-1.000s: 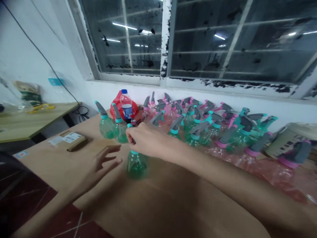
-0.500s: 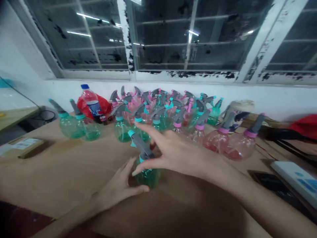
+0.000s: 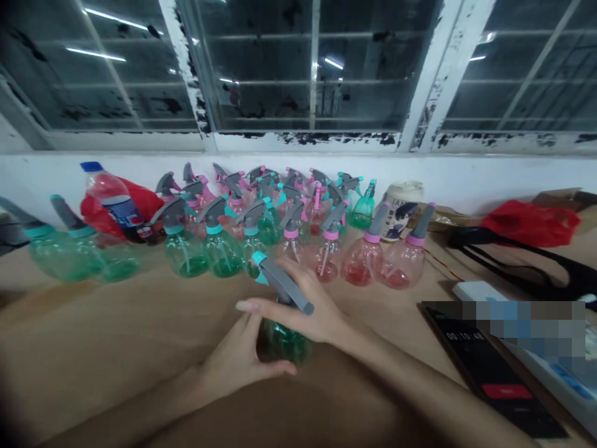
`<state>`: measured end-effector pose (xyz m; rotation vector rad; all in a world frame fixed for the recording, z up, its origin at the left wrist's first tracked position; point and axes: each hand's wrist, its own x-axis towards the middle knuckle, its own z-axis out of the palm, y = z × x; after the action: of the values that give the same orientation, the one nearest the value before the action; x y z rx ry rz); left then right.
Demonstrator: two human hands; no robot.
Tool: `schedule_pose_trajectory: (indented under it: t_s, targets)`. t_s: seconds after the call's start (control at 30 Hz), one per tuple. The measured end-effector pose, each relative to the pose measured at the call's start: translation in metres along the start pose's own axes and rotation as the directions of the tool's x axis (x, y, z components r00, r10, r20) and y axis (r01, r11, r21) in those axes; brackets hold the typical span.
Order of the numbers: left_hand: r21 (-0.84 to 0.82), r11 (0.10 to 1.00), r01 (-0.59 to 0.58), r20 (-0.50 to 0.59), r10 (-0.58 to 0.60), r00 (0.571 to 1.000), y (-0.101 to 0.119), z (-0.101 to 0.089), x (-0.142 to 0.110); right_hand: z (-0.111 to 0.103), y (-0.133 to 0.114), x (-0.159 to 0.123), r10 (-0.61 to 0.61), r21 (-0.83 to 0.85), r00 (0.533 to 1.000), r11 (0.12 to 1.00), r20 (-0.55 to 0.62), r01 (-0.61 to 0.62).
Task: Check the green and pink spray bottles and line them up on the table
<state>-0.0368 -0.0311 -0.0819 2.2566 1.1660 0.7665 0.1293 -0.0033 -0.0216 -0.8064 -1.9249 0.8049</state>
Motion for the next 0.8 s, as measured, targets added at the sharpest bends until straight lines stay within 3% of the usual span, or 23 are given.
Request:
schedule_pose_trajectory:
  t_s: [0.17,0.47,0.8]
  targets:
    - [0.071,0.995,-0.075,-0.016,0.076,0.997,-0.006,-0.001,0.006,0.006,0.000,0.003,-0.001,0.136,0.996,0.991,-0.087,0.013]
    - [0.307,0.935,-0.177,0.222,0.111,0.969,-0.043,-0.019,0.009,0.002,0.008,0.008,-0.012,0.101,0.995,0.995,-0.100,0.022]
    - [0.333,0.926,-0.177,0.296,0.076,0.952,-0.037,-0.015,0.005,0.004,0.007,0.006,0.005,0.061,0.994,0.998,-0.106,0.001]
